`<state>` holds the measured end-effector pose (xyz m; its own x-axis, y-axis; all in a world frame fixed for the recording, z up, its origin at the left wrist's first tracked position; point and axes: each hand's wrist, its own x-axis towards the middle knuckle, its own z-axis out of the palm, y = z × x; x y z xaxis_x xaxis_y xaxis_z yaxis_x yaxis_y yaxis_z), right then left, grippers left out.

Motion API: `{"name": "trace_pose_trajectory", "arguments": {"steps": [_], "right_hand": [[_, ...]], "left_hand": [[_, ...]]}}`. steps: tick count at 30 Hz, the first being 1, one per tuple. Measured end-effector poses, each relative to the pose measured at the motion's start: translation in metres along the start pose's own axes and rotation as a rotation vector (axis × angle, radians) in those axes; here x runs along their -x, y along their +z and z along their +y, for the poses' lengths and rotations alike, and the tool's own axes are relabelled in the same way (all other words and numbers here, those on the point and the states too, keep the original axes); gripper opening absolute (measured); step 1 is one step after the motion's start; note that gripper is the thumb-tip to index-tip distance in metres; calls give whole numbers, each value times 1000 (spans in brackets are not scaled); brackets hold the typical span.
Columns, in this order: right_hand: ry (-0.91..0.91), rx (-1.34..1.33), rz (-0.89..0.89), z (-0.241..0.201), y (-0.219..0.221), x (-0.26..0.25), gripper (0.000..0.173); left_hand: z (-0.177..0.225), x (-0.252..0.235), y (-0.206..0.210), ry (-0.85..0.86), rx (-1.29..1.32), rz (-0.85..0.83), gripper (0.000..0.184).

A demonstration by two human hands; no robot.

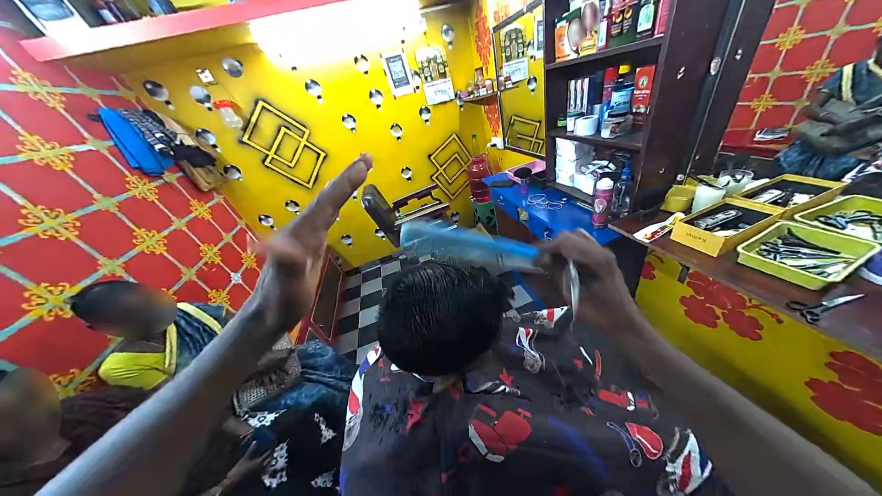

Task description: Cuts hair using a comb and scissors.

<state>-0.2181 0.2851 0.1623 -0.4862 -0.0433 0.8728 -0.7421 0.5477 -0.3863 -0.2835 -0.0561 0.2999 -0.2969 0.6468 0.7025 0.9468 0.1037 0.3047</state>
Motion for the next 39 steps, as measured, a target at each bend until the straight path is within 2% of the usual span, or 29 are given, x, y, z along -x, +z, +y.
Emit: {"name": "trace_pose_trajectory", "arguments": {"steps": [1,3,5,7,9,11,13,16,19,23,25,27,29,31,33,36,37,39], "right_hand": [[137,-99,-61,12,7,-18,19],[321,-316,-259,37,23,-42,18],[356,-408,-491,56,33,-49,20],[305,-432,-578,62,32,-39,20],[197,-354,-508,56,20,-19,18],[64,-220,-370,47,13,9,18],[-60,-90,-214,34,16,40,19],[-132,65,-27,20,27,79,19],[-192,164,75,19,41,108,21],[-255,268,66,24,52,133,19],[-310,264,55,24,48,136,17],[-282,143,126,22,39,124,17],[-135,-43,203,22,30,95,17],[68,-192,176,31,29,59,22],[269,-332,-17,55,35,31,25],[325,-548,-333,79,42,23,20],[304,-563,-357,79,43,28,18],[242,-477,-296,72,42,45,18]], "left_hand": [[-16,-8,7,-170,72,0,116],[-46,-23,22,-418,147,-104,120],[-58,-31,34,-600,231,-304,119],[-47,-30,40,-642,274,-482,118],[-18,-25,43,-461,193,-624,107],[13,-18,49,-206,-14,-708,97],[31,-8,57,17,-202,-742,97],[45,8,65,290,-453,-749,97],[50,23,69,436,-597,-809,93],[54,38,71,493,-608,-868,89],[60,33,64,437,-551,-802,88],[61,13,50,310,-425,-624,88],[48,-14,34,139,-241,-445,93],[21,-37,25,-66,-122,-374,103],[-6,-51,31,-243,-61,-427,110],[-13,-53,47,-454,-50,-656,105],[-3,-51,52,-468,-50,-717,102],[17,-41,59,-375,-40,-780,94]]}}
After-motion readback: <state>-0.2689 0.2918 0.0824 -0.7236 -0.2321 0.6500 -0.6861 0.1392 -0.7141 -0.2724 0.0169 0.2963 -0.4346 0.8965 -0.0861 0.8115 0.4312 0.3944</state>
